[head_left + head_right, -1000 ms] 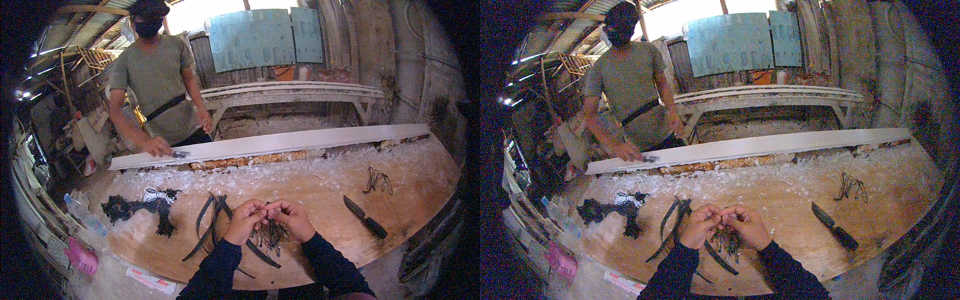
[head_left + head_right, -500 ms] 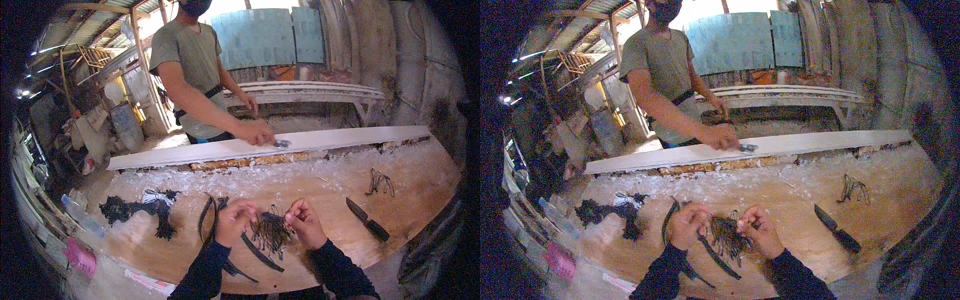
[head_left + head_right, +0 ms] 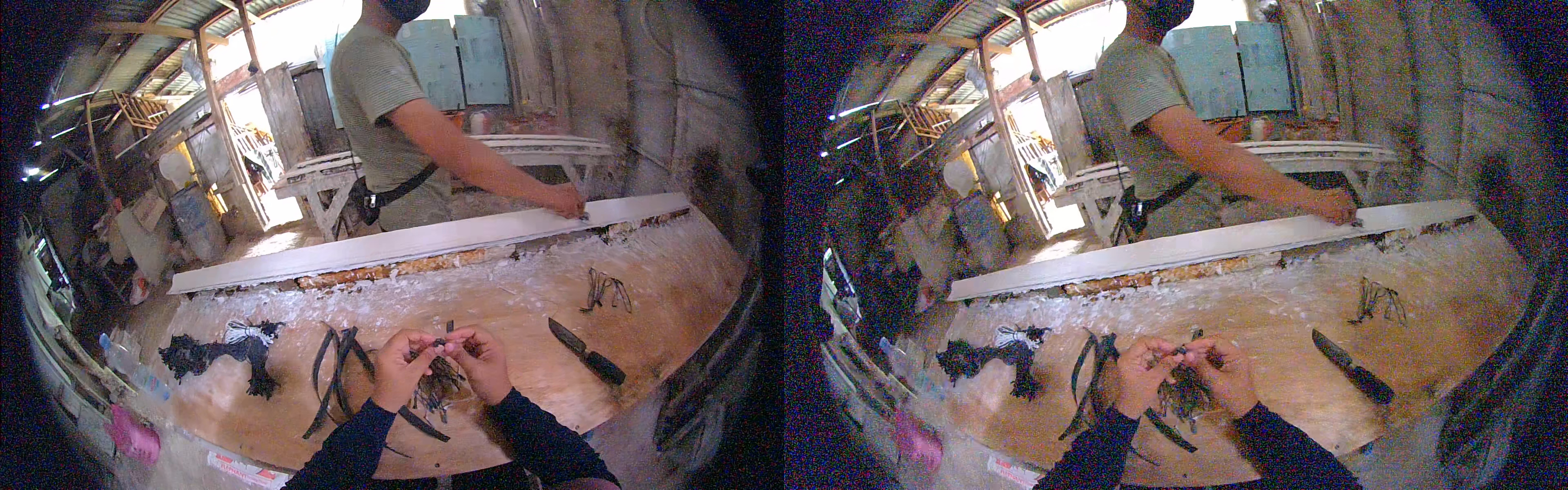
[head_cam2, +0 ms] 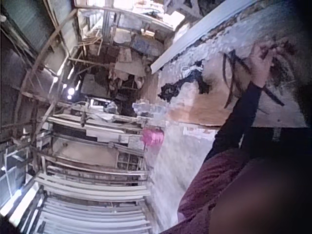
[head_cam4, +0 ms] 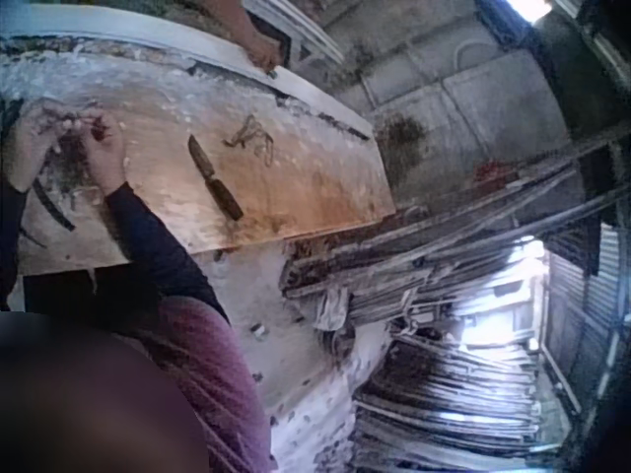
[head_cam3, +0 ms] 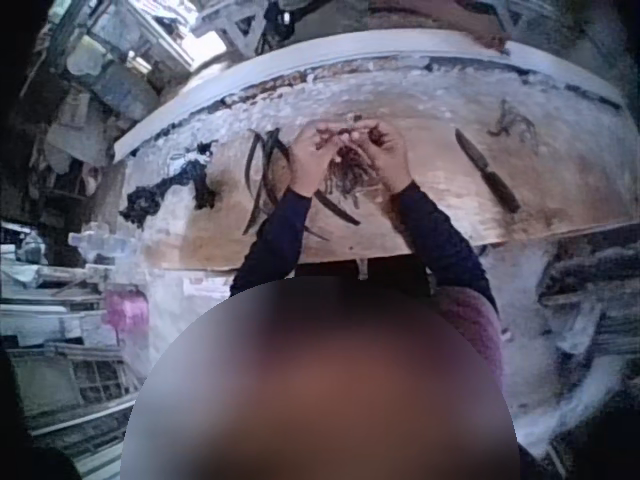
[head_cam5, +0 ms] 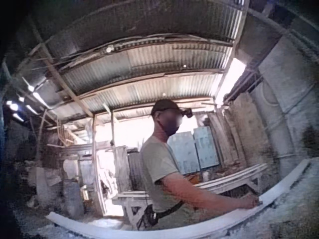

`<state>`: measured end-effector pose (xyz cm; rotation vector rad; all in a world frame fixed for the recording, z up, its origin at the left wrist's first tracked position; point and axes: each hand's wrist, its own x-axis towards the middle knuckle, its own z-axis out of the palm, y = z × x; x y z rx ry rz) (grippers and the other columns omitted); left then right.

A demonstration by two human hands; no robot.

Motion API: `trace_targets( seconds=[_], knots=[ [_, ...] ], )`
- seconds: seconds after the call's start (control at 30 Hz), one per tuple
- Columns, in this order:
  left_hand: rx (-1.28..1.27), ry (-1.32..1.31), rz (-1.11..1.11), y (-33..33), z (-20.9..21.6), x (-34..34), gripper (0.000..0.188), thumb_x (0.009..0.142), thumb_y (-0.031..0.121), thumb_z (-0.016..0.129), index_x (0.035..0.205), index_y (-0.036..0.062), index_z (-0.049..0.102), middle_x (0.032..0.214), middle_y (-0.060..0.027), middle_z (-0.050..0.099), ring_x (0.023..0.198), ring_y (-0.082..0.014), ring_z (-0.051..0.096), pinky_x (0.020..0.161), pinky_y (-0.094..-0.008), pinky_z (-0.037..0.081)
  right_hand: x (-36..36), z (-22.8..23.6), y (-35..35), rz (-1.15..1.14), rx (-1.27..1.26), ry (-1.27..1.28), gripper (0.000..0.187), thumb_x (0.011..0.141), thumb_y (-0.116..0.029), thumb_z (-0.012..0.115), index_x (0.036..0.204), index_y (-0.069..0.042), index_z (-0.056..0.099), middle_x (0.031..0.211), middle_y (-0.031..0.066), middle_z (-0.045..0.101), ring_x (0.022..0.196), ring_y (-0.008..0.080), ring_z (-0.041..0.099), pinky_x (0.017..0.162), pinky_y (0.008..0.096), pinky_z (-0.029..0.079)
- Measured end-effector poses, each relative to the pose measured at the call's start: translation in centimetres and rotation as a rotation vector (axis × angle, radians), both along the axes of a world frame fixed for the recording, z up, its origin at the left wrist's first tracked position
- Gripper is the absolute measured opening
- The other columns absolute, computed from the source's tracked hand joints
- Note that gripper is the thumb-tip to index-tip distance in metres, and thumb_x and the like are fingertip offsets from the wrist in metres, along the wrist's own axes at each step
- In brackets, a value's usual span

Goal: The person ties black cable ties into knots by hand at a wooden workbench. They repeatedly pick up ties, loop them, and tighten the knots, placing the finished items on the table.

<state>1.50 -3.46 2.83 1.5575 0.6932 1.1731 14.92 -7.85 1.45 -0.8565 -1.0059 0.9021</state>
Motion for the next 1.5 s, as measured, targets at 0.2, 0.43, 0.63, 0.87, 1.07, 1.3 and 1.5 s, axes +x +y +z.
trace_targets(
  seconds=[0.2,0.43,0.63,0.87,1.07,1.3,1.5],
  knots=[
    [0.040,0.039,0.039,-0.1,-0.2,0.2,0.014,0.079,0.006,0.060,0.093,0.0020,0.058,0.083,-0.0036,0.061,0.072,-0.0084,0.058,0.051,-0.0194,0.049,-0.3,-1.3,0.0,-0.196,0.104,-0.271,0.016,0.078,0.000,0.059,0.094,0.001,0.057,0.090,0.0062,0.059,0.083,0.0121,0.056,0.074,0.0240,0.045],
    [-0.025,0.008,0.032,0.2,-1.0,-0.7,0.010,0.081,0.004,0.057,0.090,0.0024,0.060,0.085,-0.0027,0.059,0.071,-0.0065,0.055,0.050,-0.0182,0.046,-1.1,-1.4,0.0,-0.166,0.127,-0.358,0.023,0.077,-0.002,0.061,0.100,0.001,0.057,0.090,0.0069,0.060,0.083,0.0126,0.057,0.075,0.0253,0.045],
    [0.418,0.183,0.177,0.6,-1.8,-1.0,0.006,0.078,0.000,0.056,0.083,0.0030,0.059,0.083,-0.0081,0.057,0.072,-0.0162,0.057,0.058,-0.0242,0.046,-0.9,-1.2,0.0,-0.108,0.057,-0.514,0.025,0.078,-0.012,0.062,0.102,-0.005,0.060,0.091,0.0089,0.063,0.082,0.0168,0.059,0.074,0.0287,0.046],
    [0.501,0.129,0.199,1.0,-2.2,-1.1,0.004,0.076,0.000,0.057,0.079,0.0019,0.057,0.081,-0.0107,0.057,0.075,-0.0235,0.058,0.065,-0.0297,0.046,-0.7,-1.1,-0.2,-0.027,-0.045,-0.441,0.021,0.078,-0.013,0.061,0.098,-0.005,0.063,0.089,0.0083,0.064,0.079,0.0157,0.060,0.073,0.0276,0.046],
    [0.360,0.235,0.177,0.6,-1.9,-1.2,0.004,0.076,0.001,0.057,0.080,0.0016,0.055,0.080,-0.0097,0.058,0.074,-0.0229,0.058,0.065,-0.0288,0.045,-0.7,-0.8,-0.2,-0.037,0.008,-0.419,0.020,0.079,-0.012,0.061,0.097,-0.004,0.063,0.088,0.0091,0.064,0.080,0.0151,0.060,0.074,0.0271,0.046],
    [0.433,0.273,0.166,0.9,-1.8,-1.5,0.007,0.077,0.002,0.056,0.083,0.0023,0.056,0.080,-0.0100,0.058,0.074,-0.0237,0.058,0.064,-0.0289,0.045,-0.7,-1.4,0.2,-0.055,0.023,-0.460,0.013,0.080,-0.010,0.060,0.089,-0.002,0.063,0.082,0.0075,0.064,0.074,0.0146,0.060,0.068,0.0272,0.047],
    [0.466,0.347,0.193,1.1,-1.4,-1.7,0.009,0.076,0.001,0.056,0.084,0.0028,0.057,0.080,-0.0100,0.059,0.076,-0.0236,0.058,0.065,-0.0285,0.045,-0.6,-1.2,0.0,0.059,-0.130,-0.343,0.011,0.081,-0.006,0.058,0.090,0.000,0.060,0.079,0.0023,0.060,0.069,0.0064,0.053,0.063,0.0197,0.043]
  ],
)
